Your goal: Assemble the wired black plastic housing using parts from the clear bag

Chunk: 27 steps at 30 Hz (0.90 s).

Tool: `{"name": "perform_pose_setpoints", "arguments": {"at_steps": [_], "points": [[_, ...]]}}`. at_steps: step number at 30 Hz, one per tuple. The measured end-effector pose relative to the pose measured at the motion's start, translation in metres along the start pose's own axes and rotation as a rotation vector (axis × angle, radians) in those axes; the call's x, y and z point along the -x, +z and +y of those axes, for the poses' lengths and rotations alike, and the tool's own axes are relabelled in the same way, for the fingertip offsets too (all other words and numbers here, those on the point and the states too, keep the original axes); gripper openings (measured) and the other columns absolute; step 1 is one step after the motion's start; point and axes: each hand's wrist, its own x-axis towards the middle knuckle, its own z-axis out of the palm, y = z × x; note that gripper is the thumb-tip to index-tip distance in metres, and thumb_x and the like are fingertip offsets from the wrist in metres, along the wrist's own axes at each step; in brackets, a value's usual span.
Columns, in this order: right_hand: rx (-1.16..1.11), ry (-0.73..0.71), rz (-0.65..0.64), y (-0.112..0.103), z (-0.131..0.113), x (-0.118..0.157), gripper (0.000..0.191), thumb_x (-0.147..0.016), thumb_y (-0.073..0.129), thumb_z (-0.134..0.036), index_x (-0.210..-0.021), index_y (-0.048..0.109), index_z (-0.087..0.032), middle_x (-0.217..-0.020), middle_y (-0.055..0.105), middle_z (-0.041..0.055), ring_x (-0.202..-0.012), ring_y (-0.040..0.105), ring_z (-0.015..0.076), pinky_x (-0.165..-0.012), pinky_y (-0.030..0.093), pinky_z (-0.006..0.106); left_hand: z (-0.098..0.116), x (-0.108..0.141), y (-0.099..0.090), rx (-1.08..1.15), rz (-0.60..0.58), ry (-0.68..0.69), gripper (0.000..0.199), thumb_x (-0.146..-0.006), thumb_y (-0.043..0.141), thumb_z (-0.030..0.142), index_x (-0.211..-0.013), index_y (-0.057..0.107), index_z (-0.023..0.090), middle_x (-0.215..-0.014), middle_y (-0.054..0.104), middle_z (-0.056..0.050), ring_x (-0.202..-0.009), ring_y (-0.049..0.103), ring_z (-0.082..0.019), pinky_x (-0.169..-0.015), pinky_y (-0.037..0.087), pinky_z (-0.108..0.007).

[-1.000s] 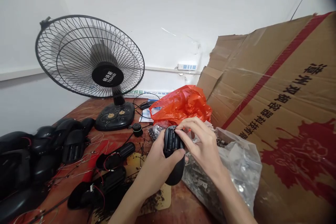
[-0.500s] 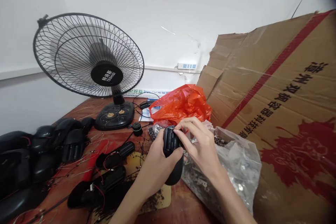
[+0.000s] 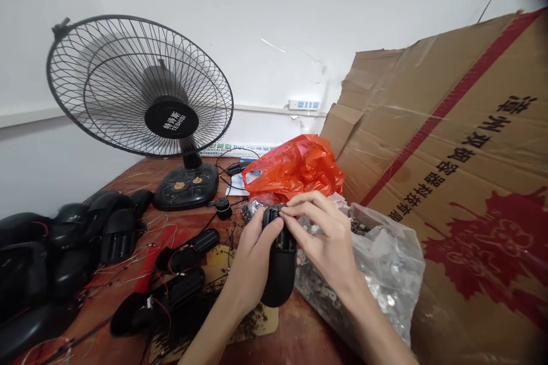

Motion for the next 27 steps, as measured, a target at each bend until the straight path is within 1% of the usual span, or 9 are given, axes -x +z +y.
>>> {"name": "perform_pose_setpoints", "arguments": {"at_steps": [5,9,11,13,15,17,19,21,27], "points": [[-0.015,0.005,0.011,0.004,-0.005,0.001,0.011,-0.09,0.062,-0.012,-0.088,0.071,-0.019,-0.094,0.066,0.0059,-0.086,0.064,0.0166,-0.077,0.052,0.031,-0.005,-0.002,-0.003,-0.076,0.079,-0.03,0.043,-0.094,0.048,0.058,-0.118,0.063,0.026,-0.138,0.057,-0.005,-0.136,0.042,-0.027,-0.112,0.029,-0.037],[-0.153,0.189,-0.028,0.0,-0.002,-0.001,0.01,-0.088,0.069,-0.02,-0.097,0.069,-0.021,-0.096,0.067,0.0044,-0.087,0.064,0.0173,-0.078,0.053,0.031,-0.003,-0.002,-0.004,-0.085,0.136,-0.094,0.052,-0.091,0.053,0.059,-0.131,0.055,0.026,-0.149,0.049,-0.006,-0.142,0.036,-0.026,-0.115,0.026,-0.036],[-0.301,0.339,-0.09,-0.005,0.003,-0.004,0.023,-0.088,0.071,-0.029,-0.109,0.067,-0.022,-0.103,0.069,0.0051,-0.091,0.065,0.0182,-0.081,0.055,0.031,0.002,-0.001,-0.003,-0.051,0.106,-0.094,0.051,-0.091,0.052,0.061,-0.125,0.058,0.025,-0.139,0.058,-0.007,-0.132,0.049,-0.028,-0.105,0.04,-0.035],[-0.429,0.44,-0.171,-0.01,0.007,-0.006,0.027,-0.092,0.065,-0.035,-0.116,0.066,-0.022,-0.109,0.069,0.0057,-0.096,0.066,0.018,-0.086,0.056,0.032,0.01,0.001,-0.001,0.012,0.032,-0.081,0.049,-0.091,0.048,0.063,-0.116,0.06,0.022,-0.118,0.068,-0.008,-0.106,0.065,-0.027,-0.083,0.051,-0.032],[-0.527,0.494,-0.282,-0.012,0.009,-0.008,0.028,-0.097,0.056,-0.039,-0.117,0.067,-0.023,-0.1,0.07,0.0041,-0.084,0.067,0.0153,-0.081,0.057,0.03,0.015,0.003,0.001,0.084,-0.027,-0.078,0.048,-0.092,0.046,0.063,-0.112,0.059,0.022,-0.104,0.071,-0.006,-0.082,0.068,-0.023,-0.066,0.051,-0.03],[-0.622,0.553,-0.399,-0.011,0.008,-0.007,0.031,-0.1,0.049,-0.044,-0.113,0.068,-0.022,-0.079,0.065,0.0007,-0.063,0.061,0.0122,-0.064,0.057,0.027,0.018,0.003,0.001,0.109,-0.047,-0.075,0.045,-0.092,0.046,0.061,-0.11,0.058,0.022,-0.098,0.07,-0.005,-0.073,0.067,-0.02,-0.062,0.05,-0.028],[-0.696,0.6,-0.461,-0.009,0.005,-0.005,0.034,-0.099,0.048,-0.048,-0.107,0.067,-0.021,-0.066,0.053,-0.0021,-0.052,0.051,0.0106,-0.05,0.051,0.024,0.016,0.003,0.001,0.067,-0.031,-0.052,0.045,-0.093,0.046,0.061,-0.109,0.058,0.021,-0.096,0.07,-0.005,-0.078,0.067,-0.021,-0.067,0.051,-0.028],[-0.724,0.622,-0.462,-0.006,0.002,-0.004,0.034,-0.098,0.049,-0.05,-0.1,0.066,-0.021,-0.063,0.047,-0.0032,-0.05,0.047,0.0099,-0.046,0.048,0.022,0.013,0.003,-0.001,-0.008,0.03,-0.017,0.045,-0.093,0.047,0.06,-0.111,0.059,0.021,-0.098,0.07,-0.006,-0.086,0.067,-0.022,-0.074,0.051,-0.029],[-0.69,0.63,-0.42,-0.004,0.0,-0.001,0.03,-0.098,0.051,-0.048,-0.097,0.066,-0.022,-0.066,0.05,-0.0027,-0.051,0.047,0.0102,-0.045,0.044,0.022,0.006,0.0,-0.003,-0.097,0.097,0.049,0.043,-0.093,0.049,0.057,-0.111,0.063,0.021,-0.113,0.067,-0.007,-0.116,0.057,-0.026,-0.096,0.044,-0.031]]}}
